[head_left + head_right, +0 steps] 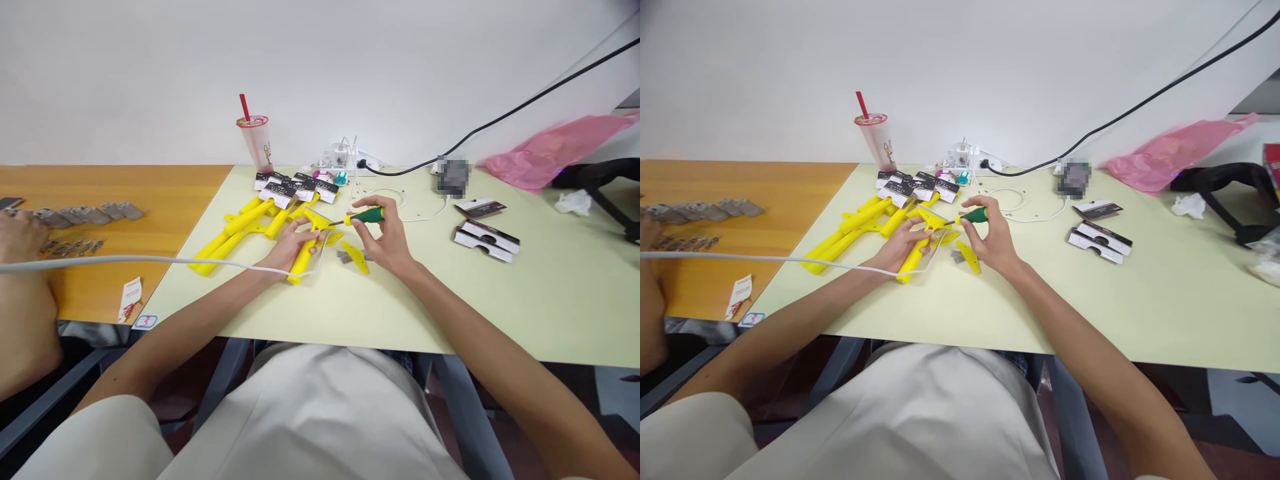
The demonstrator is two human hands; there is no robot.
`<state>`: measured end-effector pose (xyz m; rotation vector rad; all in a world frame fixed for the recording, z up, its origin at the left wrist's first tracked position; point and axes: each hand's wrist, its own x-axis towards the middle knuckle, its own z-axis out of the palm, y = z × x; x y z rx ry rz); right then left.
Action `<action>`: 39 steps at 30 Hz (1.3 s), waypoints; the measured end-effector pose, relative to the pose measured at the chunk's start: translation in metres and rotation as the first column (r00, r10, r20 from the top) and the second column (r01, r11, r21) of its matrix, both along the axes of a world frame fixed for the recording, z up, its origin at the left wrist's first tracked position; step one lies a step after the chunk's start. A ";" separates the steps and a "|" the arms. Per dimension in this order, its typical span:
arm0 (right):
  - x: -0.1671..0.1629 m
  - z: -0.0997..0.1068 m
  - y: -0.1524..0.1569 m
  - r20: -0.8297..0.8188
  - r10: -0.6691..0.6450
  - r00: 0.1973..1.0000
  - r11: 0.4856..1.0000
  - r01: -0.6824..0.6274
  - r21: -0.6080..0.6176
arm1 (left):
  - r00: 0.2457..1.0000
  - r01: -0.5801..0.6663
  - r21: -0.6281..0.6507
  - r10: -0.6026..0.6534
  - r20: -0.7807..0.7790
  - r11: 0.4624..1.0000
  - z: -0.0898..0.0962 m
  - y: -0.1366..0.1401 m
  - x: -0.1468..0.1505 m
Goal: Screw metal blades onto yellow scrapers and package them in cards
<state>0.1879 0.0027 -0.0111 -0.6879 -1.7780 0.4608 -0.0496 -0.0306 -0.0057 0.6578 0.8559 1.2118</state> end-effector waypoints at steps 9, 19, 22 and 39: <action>0.001 -0.001 0.008 -0.120 0.038 0.992 0.997 -0.046 -0.061 | 1.000 0.026 0.029 -0.025 -0.010 0.999 -0.002 -0.002 0.001; 0.005 0.003 0.007 -0.080 -0.086 0.993 0.996 0.085 -0.016 | 0.998 0.068 0.040 -0.067 -0.021 0.997 0.001 -0.005 0.001; 0.003 -0.003 0.010 -0.114 0.029 0.993 0.998 -0.036 -0.053 | 0.998 0.051 0.038 -0.050 -0.022 0.998 0.001 -0.003 -0.001; 0.001 -0.008 0.010 -0.084 0.083 0.993 0.996 -0.087 -0.034 | 0.999 0.032 0.018 -0.032 -0.007 0.999 -0.004 0.001 -0.002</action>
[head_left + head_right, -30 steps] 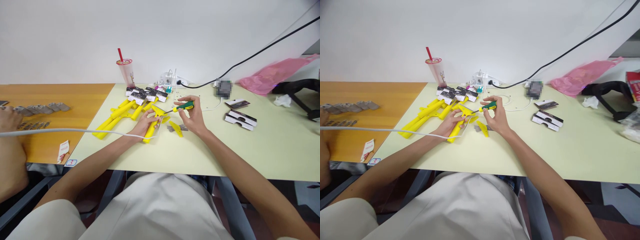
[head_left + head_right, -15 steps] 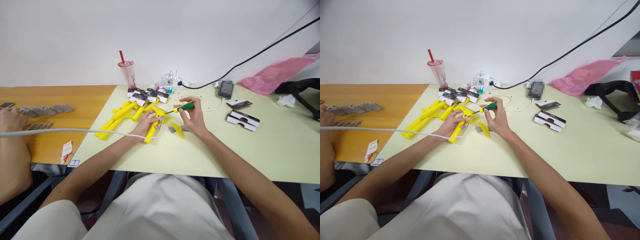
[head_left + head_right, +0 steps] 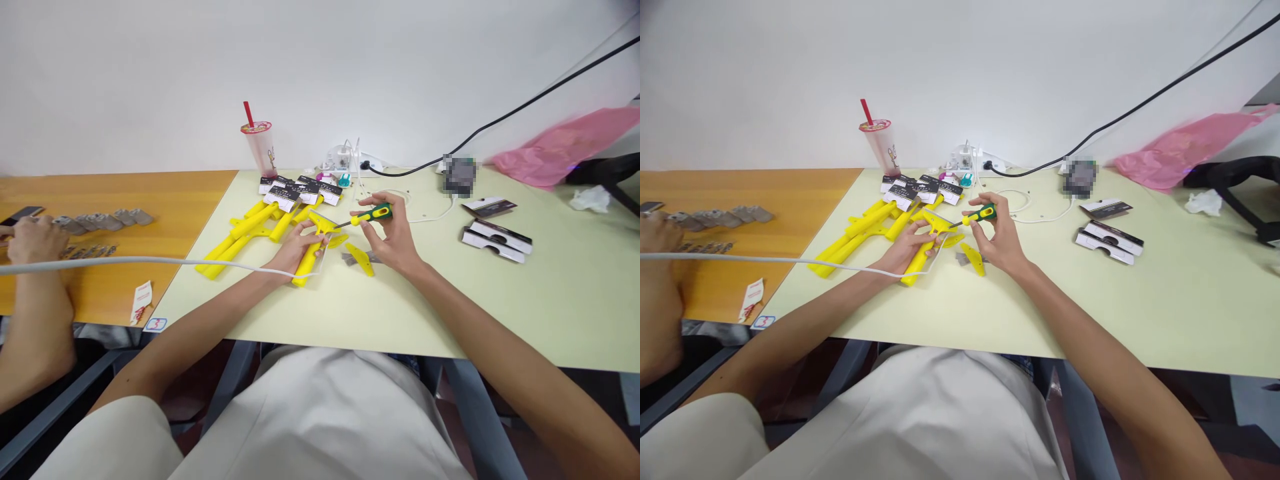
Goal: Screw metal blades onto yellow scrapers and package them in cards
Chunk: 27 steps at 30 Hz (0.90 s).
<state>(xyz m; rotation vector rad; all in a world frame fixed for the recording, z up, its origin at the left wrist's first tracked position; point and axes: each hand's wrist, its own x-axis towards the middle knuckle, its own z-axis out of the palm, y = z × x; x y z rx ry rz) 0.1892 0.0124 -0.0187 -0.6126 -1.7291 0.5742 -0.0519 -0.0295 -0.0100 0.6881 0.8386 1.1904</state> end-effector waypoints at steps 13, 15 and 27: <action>0.001 -0.001 0.002 0.003 -0.013 1.000 0.999 0.013 -0.037 | 0.999 0.003 0.015 -0.002 -0.032 1.000 0.001 0.000 0.001; -0.001 -0.002 -0.001 0.009 -0.028 1.000 0.999 0.028 -0.040 | 1.000 -0.013 0.001 0.013 -0.024 1.000 0.002 0.001 0.000; 0.007 0.004 0.005 0.030 -0.135 0.990 0.991 0.135 -0.016 | 0.998 0.025 0.002 -0.025 -0.059 1.000 0.004 -0.003 0.002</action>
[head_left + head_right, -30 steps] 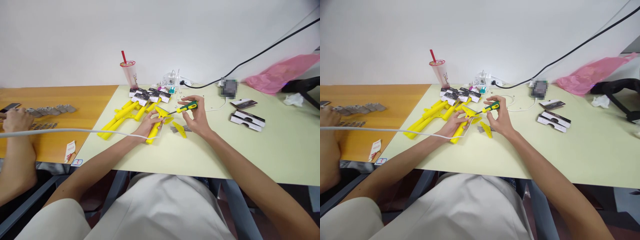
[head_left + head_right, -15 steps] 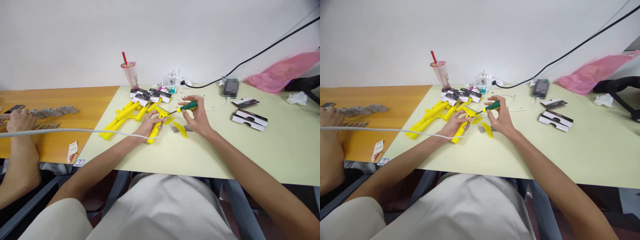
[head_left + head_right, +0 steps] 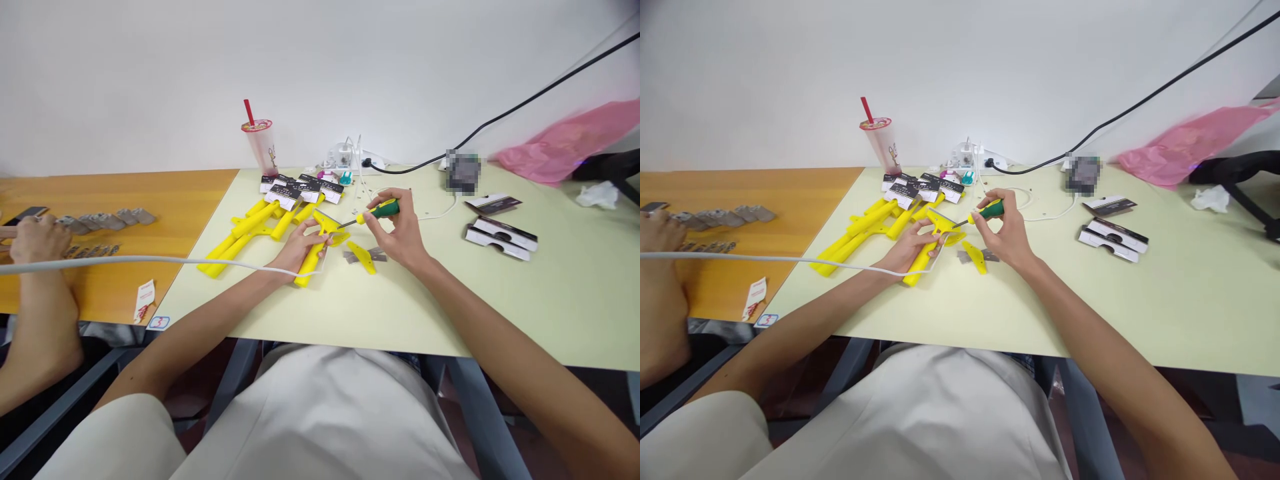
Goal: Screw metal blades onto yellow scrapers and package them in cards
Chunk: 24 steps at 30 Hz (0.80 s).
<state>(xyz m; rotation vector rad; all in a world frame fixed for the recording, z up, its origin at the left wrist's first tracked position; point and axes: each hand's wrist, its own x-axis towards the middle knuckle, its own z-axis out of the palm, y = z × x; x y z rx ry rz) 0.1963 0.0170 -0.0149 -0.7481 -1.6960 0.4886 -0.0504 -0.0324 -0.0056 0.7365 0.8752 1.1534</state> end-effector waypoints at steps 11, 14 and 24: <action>-0.004 0.002 -0.003 -0.025 -0.028 0.999 0.999 0.027 -0.040 | 1.000 -0.002 0.016 0.002 0.009 1.000 -0.004 0.002 -0.002; -0.002 0.003 -0.002 -0.021 -0.002 1.000 0.998 0.000 -0.057 | 1.000 -0.001 0.022 0.000 0.005 1.000 -0.004 0.001 -0.001; -0.006 -0.002 -0.002 -0.050 0.129 0.990 0.987 -0.133 -0.095 | 0.999 -0.037 0.009 0.037 -0.003 0.999 -0.002 0.005 -0.001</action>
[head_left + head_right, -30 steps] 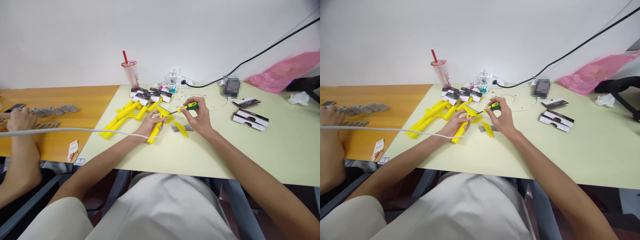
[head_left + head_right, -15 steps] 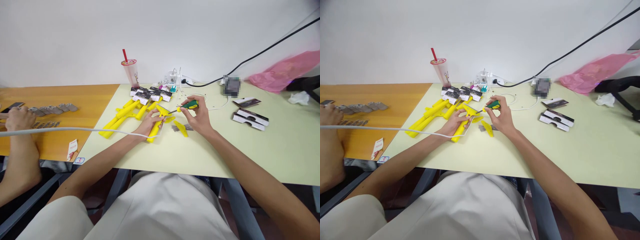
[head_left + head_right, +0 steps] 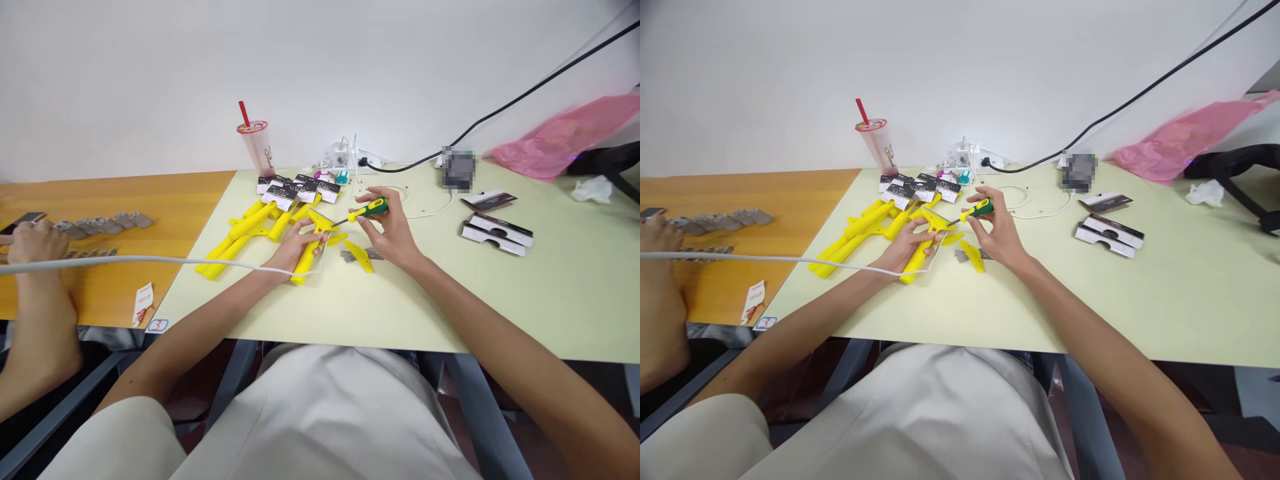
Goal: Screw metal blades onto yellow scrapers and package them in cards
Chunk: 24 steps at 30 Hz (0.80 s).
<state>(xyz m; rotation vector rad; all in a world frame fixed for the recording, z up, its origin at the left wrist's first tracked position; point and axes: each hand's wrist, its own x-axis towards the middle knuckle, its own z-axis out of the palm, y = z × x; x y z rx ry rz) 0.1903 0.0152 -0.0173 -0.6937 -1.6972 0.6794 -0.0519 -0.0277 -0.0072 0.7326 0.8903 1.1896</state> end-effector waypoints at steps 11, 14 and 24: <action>0.004 -0.002 0.005 0.009 -0.016 1.000 1.000 0.016 -0.006 | 0.999 0.020 0.001 -0.020 -0.030 1.000 -0.003 0.001 -0.001; 0.000 -0.001 0.002 -0.016 0.035 0.999 0.999 -0.035 -0.013 | 1.000 0.014 -0.002 -0.014 -0.019 1.000 -0.003 0.001 -0.001; 0.002 0.004 0.002 -0.025 -0.108 0.994 0.994 0.107 -0.022 | 0.999 0.037 0.011 -0.037 -0.026 0.999 -0.005 0.001 -0.001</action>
